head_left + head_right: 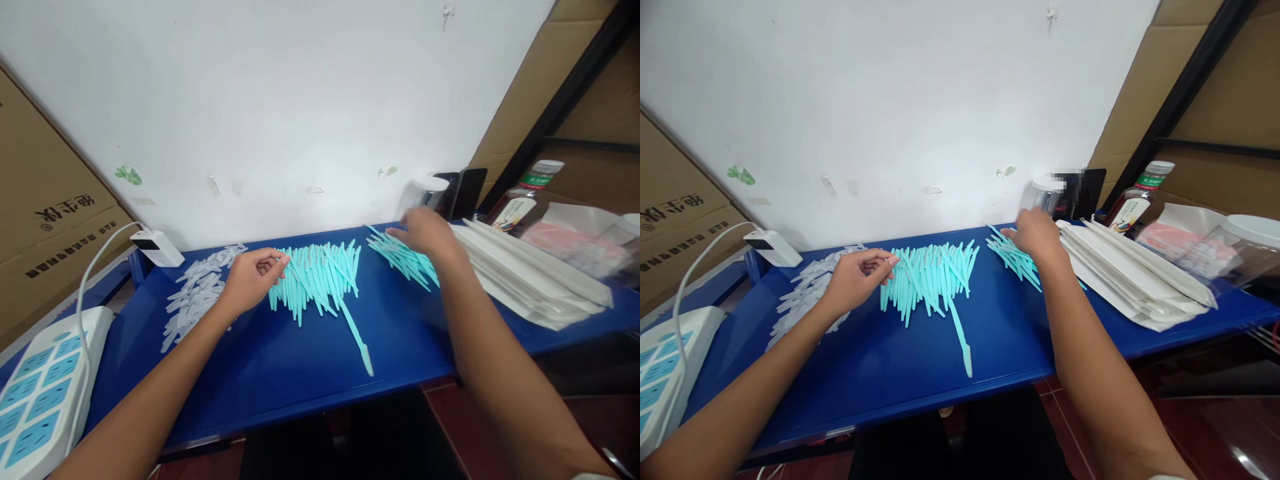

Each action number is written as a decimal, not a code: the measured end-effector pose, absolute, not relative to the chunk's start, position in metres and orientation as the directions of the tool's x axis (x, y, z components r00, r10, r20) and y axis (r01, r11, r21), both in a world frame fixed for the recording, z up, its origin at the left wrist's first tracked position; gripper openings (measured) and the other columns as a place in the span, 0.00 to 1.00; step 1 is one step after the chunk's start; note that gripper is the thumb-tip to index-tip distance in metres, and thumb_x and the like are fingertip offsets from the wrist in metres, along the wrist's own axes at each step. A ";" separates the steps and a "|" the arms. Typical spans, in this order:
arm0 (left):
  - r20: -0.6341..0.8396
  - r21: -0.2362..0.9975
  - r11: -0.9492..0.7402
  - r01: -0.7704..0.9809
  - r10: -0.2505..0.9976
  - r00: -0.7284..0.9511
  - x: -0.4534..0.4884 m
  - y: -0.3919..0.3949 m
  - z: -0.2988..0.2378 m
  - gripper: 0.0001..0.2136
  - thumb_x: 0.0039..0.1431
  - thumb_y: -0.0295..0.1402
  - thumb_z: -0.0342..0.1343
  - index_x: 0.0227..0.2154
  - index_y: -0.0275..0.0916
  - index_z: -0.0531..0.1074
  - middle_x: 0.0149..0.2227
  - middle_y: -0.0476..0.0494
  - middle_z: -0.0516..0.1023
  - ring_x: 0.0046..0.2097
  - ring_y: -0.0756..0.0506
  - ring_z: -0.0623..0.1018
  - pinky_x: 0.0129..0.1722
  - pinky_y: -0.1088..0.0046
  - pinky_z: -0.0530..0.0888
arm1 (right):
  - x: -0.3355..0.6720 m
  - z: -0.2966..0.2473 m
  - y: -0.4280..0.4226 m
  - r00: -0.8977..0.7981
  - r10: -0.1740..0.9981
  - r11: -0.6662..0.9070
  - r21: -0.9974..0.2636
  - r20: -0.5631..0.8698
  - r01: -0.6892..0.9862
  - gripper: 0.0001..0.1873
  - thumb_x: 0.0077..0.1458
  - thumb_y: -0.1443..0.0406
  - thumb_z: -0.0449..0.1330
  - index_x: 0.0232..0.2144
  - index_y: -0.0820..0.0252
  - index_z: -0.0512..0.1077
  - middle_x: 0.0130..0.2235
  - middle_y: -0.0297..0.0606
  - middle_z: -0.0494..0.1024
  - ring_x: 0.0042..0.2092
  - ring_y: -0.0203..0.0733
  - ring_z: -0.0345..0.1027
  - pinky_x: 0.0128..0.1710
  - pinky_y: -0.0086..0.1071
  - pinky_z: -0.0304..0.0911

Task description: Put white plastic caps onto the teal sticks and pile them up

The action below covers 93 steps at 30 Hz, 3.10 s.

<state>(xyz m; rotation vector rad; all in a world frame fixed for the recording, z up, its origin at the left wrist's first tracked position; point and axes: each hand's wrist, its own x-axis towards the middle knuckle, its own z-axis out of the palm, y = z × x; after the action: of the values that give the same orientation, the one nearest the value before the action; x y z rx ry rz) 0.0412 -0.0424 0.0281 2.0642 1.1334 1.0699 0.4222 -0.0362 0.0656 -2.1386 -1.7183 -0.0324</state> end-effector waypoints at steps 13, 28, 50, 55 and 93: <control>0.430 0.620 -0.533 0.576 0.845 0.319 0.030 -0.034 0.030 0.14 0.65 0.45 0.60 0.38 0.38 0.81 0.26 0.47 0.81 0.27 0.47 0.80 0.30 0.73 0.75 | 0.333 0.051 -0.061 -0.794 0.394 0.396 -0.694 -0.463 0.601 0.21 0.47 0.53 0.76 0.37 0.63 0.83 0.24 0.25 0.55 0.25 0.31 0.49 0.27 0.31 0.46; 0.443 0.610 -0.512 0.605 0.853 0.275 0.020 -0.026 0.034 0.16 0.64 0.47 0.59 0.37 0.38 0.81 0.25 0.46 0.81 0.27 0.46 0.80 0.31 0.71 0.75 | 0.347 0.065 -0.061 -0.831 0.409 0.364 -0.767 -0.377 0.528 0.19 0.50 0.55 0.74 0.40 0.63 0.81 0.23 0.23 0.53 0.25 0.31 0.47 0.27 0.31 0.46; 0.476 0.315 -0.545 0.777 0.799 0.367 0.014 -0.020 0.031 0.15 0.66 0.45 0.55 0.35 0.40 0.81 0.24 0.48 0.78 0.28 0.45 0.77 0.32 0.69 0.68 | 0.430 0.084 -0.044 0.107 0.994 -0.099 -0.342 0.006 0.935 0.13 0.58 0.58 0.66 0.31 0.64 0.76 0.33 0.43 0.79 0.34 0.43 0.70 0.32 0.32 0.59; 0.306 0.144 -0.487 0.861 0.850 0.429 0.012 -0.021 0.032 0.22 0.63 0.49 0.54 0.18 0.42 0.69 0.19 0.46 0.73 0.24 0.44 0.72 0.26 0.67 0.60 | 0.435 0.062 -0.028 0.281 0.954 -0.287 -0.045 -0.109 0.957 0.15 0.59 0.56 0.65 0.37 0.65 0.80 0.40 0.53 0.82 0.39 0.51 0.75 0.35 0.35 0.62; 0.320 0.026 -0.336 0.942 0.895 0.311 -0.006 -0.014 0.041 0.18 0.65 0.49 0.53 0.29 0.43 0.78 0.28 0.40 0.81 0.30 0.38 0.77 0.26 0.68 0.58 | 0.300 0.025 -0.044 0.031 0.984 -0.060 -0.163 -0.178 0.985 0.21 0.64 0.56 0.54 0.39 0.67 0.80 0.42 0.59 0.81 0.45 0.60 0.77 0.37 0.39 0.67</control>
<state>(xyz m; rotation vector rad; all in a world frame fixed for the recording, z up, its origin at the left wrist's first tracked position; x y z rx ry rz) -0.0061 -0.0143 0.0410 2.6725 1.8927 0.4641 0.3003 -0.0442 0.0251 -2.2592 -2.1568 0.3816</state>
